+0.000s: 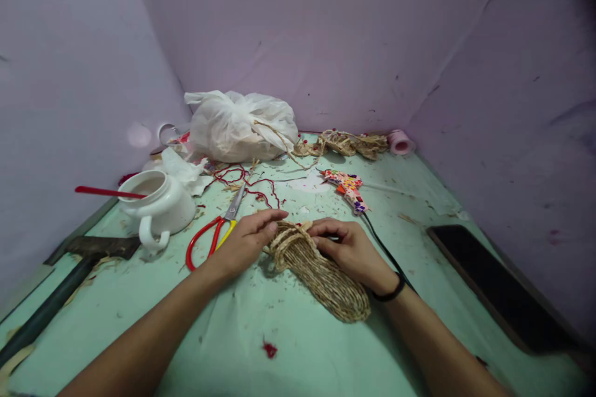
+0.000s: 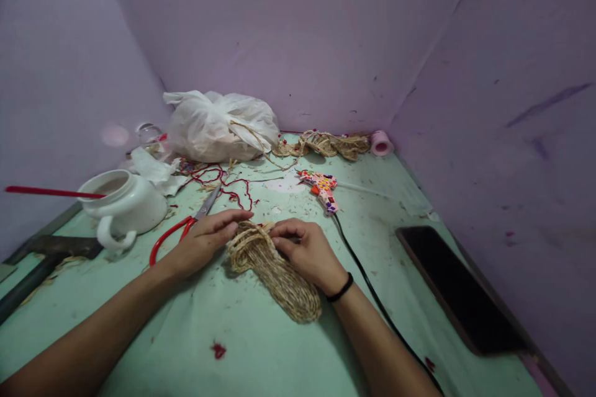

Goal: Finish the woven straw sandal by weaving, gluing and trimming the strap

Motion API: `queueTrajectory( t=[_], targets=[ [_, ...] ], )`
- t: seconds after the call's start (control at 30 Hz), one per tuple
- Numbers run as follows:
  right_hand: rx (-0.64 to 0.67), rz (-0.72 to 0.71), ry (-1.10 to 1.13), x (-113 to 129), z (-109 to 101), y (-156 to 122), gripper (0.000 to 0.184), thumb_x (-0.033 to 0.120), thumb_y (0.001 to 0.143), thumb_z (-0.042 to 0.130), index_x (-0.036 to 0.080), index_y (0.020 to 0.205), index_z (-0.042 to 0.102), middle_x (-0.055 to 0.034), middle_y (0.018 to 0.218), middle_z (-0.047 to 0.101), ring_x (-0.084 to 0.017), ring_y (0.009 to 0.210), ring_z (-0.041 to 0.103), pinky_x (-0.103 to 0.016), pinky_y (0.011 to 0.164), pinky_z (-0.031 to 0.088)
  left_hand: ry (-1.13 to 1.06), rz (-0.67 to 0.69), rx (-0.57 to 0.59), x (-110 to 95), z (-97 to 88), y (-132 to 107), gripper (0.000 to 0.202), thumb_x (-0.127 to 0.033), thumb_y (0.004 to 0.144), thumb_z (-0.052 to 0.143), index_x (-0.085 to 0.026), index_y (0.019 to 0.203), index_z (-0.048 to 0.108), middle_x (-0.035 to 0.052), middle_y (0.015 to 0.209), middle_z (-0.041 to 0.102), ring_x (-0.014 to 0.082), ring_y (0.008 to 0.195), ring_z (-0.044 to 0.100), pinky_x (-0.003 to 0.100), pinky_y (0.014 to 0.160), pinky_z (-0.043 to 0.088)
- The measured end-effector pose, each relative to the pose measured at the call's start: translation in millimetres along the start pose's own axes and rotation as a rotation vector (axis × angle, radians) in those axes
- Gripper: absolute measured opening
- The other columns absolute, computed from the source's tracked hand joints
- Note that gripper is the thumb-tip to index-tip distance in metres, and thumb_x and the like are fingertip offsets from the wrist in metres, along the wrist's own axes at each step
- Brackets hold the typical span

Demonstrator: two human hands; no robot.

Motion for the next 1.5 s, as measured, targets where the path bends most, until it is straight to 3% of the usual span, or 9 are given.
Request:
queueTrajectory(
  t=[0.23, 0.37, 0.5, 0.6, 0.7, 0.83, 0.97, 1.17, 1.5],
  targets=[
    [-0.024, 0.005, -0.210, -1, -9, 1, 0.012, 0.019, 0.068, 0.056, 0.014, 0.075, 0.064, -0.0044, 0.073, 0.066, -0.015, 0.066, 0.059, -0.028, 0.063, 0.047, -0.076, -0.050, -0.062, 11, 9.1, 8, 0.019, -0.022, 0.072, 0.054, -0.013, 0.084, 0.065, 0.0041, 0.076, 0.068, 0.0145, 0.066, 0.060, 0.027, 0.062, 0.049],
    [-0.084, -0.027, -0.264, 7, -15, -3, 0.013, 0.023, 0.071, 0.055, 0.014, 0.075, 0.063, -0.0057, 0.076, 0.065, -0.016, 0.072, 0.058, -0.029, 0.067, 0.045, -0.008, -0.051, -0.087, 14, 6.9, 7, 0.018, -0.020, 0.069, 0.054, -0.012, 0.079, 0.067, 0.0039, 0.074, 0.068, 0.0157, 0.066, 0.060, 0.028, 0.062, 0.048],
    [0.020, 0.005, -0.225, 4, -2, -6, 0.012, 0.023, 0.071, 0.055, 0.014, 0.076, 0.061, -0.0034, 0.073, 0.063, -0.014, 0.068, 0.057, -0.027, 0.064, 0.045, 0.078, -0.020, -0.110, 16, 3.2, 8, 0.018, -0.019, 0.069, 0.055, -0.013, 0.080, 0.068, 0.0048, 0.079, 0.069, 0.0185, 0.074, 0.061, 0.031, 0.071, 0.047],
    [0.048, 0.027, -0.159, 0, 5, -7, 0.012, 0.022, 0.069, 0.058, 0.015, 0.079, 0.058, -0.0027, 0.075, 0.063, -0.013, 0.069, 0.058, -0.026, 0.065, 0.045, 0.223, 0.083, -0.274, -1, -15.1, 0, 0.020, -0.022, 0.074, 0.052, -0.014, 0.086, 0.066, 0.0059, 0.088, 0.068, 0.0184, 0.082, 0.060, 0.032, 0.076, 0.045],
    [0.051, 0.037, -0.155, -4, 9, -9, 0.015, 0.019, 0.066, 0.061, 0.015, 0.080, 0.056, -0.0015, 0.073, 0.062, -0.013, 0.068, 0.057, -0.026, 0.064, 0.046, 0.407, 0.199, -0.414, -33, -27.3, -19, 0.018, -0.028, 0.077, 0.050, -0.016, 0.069, 0.060, 0.0030, 0.072, 0.064, 0.0152, 0.069, 0.056, 0.028, 0.064, 0.044],
    [0.020, 0.068, -0.293, -10, 8, -13, 0.018, 0.015, 0.063, 0.062, 0.017, 0.080, 0.055, 0.0010, 0.067, 0.059, -0.011, 0.058, 0.053, -0.024, 0.055, 0.043, 0.808, 0.211, -0.207, -51, 2.7, -34, 0.030, -0.043, 0.072, 0.056, -0.018, 0.055, 0.056, -0.0001, 0.053, 0.056, 0.0140, 0.050, 0.050, 0.026, 0.049, 0.033],
    [-0.040, 0.061, -0.323, -10, 5, -16, 0.017, 0.012, 0.064, 0.057, 0.018, 0.080, 0.054, 0.0005, 0.070, 0.059, -0.010, 0.057, 0.053, -0.023, 0.052, 0.042, 1.058, 0.275, -0.189, -54, 21.7, -44, 0.021, -0.035, 0.075, 0.053, -0.019, 0.062, 0.055, 0.0022, 0.060, 0.059, 0.0172, 0.053, 0.053, 0.028, 0.047, 0.030],
    [-0.090, 0.105, -0.163, -19, 4, -13, 0.024, 0.012, 0.065, 0.056, 0.017, 0.089, 0.052, 0.0002, 0.073, 0.059, -0.010, 0.056, 0.054, -0.022, 0.051, 0.043, 0.992, 0.362, -0.302, -58, 19.6, -44, 0.017, -0.029, 0.078, 0.051, -0.018, 0.088, 0.059, 0.0043, 0.075, 0.060, 0.0188, 0.067, 0.057, 0.029, 0.055, 0.039],
    [-0.050, 0.116, -0.168, -22, 9, -13, 0.017, 0.015, 0.072, 0.055, 0.014, 0.086, 0.065, -0.0034, 0.070, 0.065, -0.012, 0.057, 0.055, -0.024, 0.053, 0.044, 0.996, 0.487, -0.350, -71, 35.7, -40, 0.014, -0.017, 0.078, 0.050, -0.018, 0.083, 0.063, 0.0068, 0.081, 0.054, 0.0228, 0.081, 0.048, 0.038, 0.068, 0.042]
  ],
)
Point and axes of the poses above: each hand's wrist, its own y-axis towards the middle knuckle, its own z-axis out of the palm, x = y × z, the point moved 10 cm from there along y, towards the middle knuckle
